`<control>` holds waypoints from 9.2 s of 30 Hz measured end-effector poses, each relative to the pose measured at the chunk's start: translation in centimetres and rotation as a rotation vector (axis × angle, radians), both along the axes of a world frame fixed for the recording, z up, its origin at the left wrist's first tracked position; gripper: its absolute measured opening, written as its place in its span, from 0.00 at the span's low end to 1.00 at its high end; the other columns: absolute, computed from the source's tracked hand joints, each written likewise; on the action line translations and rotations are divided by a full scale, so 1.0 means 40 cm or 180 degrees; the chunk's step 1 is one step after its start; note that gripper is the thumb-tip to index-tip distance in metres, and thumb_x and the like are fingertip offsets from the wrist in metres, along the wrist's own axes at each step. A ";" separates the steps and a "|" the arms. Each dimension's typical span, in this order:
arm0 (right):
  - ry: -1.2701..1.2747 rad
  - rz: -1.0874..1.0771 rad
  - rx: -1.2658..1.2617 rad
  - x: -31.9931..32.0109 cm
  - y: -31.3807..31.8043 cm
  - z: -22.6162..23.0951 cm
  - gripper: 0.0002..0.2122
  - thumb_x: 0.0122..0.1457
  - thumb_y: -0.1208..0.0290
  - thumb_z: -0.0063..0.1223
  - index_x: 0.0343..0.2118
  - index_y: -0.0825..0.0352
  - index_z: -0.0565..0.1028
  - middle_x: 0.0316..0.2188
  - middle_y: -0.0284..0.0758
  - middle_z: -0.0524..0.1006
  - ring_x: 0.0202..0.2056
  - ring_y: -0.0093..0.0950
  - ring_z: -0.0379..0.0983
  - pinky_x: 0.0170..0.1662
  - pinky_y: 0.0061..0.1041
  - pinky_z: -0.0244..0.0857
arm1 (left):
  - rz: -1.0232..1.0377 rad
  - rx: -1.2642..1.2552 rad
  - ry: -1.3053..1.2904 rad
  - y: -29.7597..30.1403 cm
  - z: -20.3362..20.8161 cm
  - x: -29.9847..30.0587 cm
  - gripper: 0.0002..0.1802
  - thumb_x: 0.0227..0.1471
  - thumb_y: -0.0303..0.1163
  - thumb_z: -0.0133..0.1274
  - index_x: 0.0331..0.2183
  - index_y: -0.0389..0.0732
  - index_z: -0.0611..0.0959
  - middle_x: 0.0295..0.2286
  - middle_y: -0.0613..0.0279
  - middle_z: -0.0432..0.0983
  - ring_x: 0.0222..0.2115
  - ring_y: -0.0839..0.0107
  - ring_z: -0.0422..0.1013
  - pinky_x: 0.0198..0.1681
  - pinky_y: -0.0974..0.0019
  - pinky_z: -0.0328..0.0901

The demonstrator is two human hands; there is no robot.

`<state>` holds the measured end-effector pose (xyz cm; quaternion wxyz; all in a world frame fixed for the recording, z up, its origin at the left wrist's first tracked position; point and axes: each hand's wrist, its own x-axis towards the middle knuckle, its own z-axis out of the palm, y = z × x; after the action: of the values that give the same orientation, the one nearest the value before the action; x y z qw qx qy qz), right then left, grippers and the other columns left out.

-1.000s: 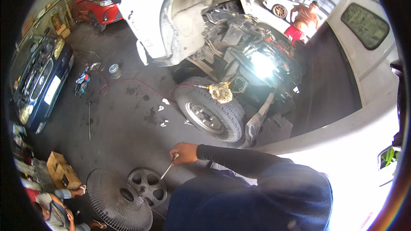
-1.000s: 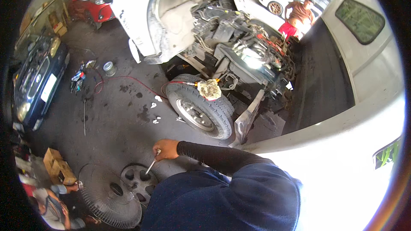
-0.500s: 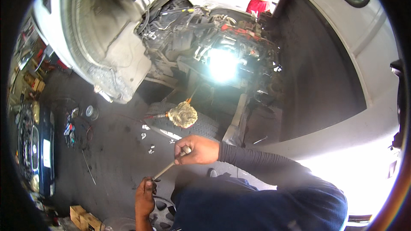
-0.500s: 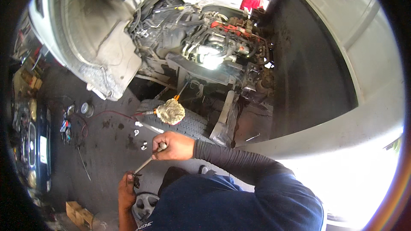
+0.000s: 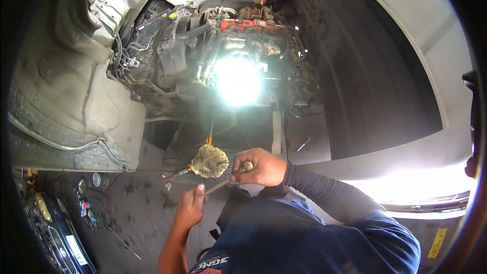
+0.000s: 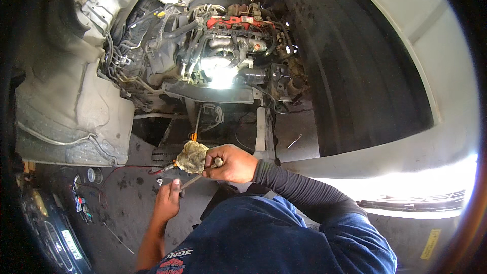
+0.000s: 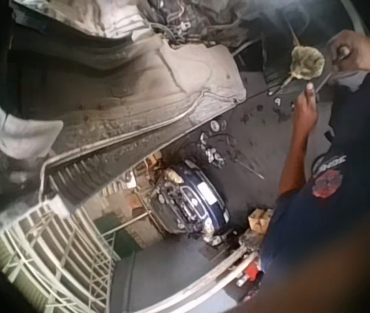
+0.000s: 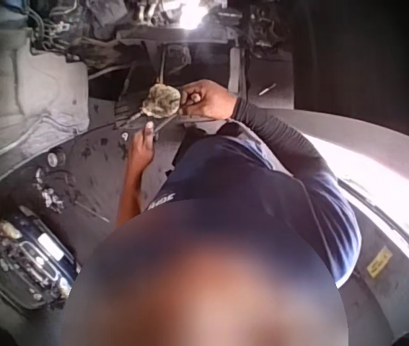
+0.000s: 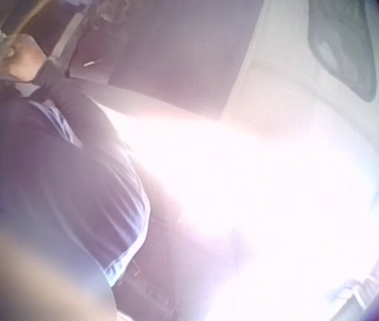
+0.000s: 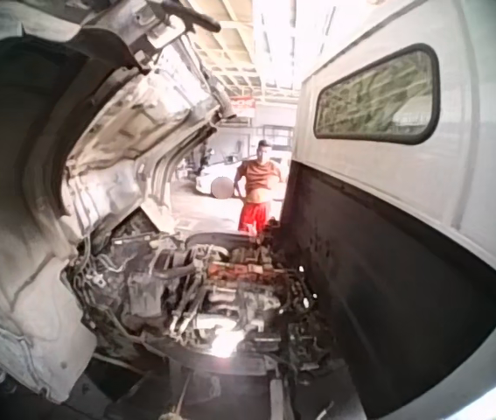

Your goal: The person cleans an exhaust manifold with a rag, applies sealant to the flange, and installs it onto the engine. They then tighten bolts with a wrench and install a metal heat shield over the manifold.

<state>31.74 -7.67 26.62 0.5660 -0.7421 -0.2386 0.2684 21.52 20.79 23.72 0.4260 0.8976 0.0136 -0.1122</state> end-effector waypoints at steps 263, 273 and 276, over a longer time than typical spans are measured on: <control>-0.0379 0.0094 -0.1492 1.684 -0.189 0.168 0.20 0.73 0.54 0.53 0.56 0.66 0.80 0.34 0.30 0.79 0.28 0.19 0.74 0.29 0.22 0.72 | -0.0498 -0.0390 -0.2057 -0.453 -0.266 1.831 0.18 0.64 0.42 0.63 0.50 0.42 0.86 0.31 0.41 0.84 0.33 0.43 0.82 0.36 0.52 0.72; 0.0915 -0.0795 -0.0723 1.682 -0.223 0.131 0.17 0.76 0.58 0.50 0.43 0.71 0.81 0.30 0.32 0.81 0.35 0.24 0.84 0.41 0.21 0.83 | -0.0776 -0.0327 -0.2387 -0.415 -0.215 1.847 0.16 0.63 0.39 0.65 0.48 0.42 0.87 0.33 0.42 0.84 0.35 0.39 0.80 0.38 0.52 0.74; 0.1115 -0.0625 -0.0183 1.668 -0.236 0.107 0.18 0.76 0.58 0.50 0.43 0.72 0.80 0.31 0.34 0.82 0.38 0.26 0.85 0.49 0.25 0.84 | -0.0609 -0.0224 -0.2007 -0.435 -0.213 1.839 0.21 0.62 0.43 0.66 0.50 0.41 0.85 0.33 0.44 0.85 0.35 0.43 0.82 0.39 0.54 0.74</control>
<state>98.47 -17.12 30.91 0.6010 -0.7196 -0.0552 0.3436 95.06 3.41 15.18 0.4275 0.8701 -0.2071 0.1313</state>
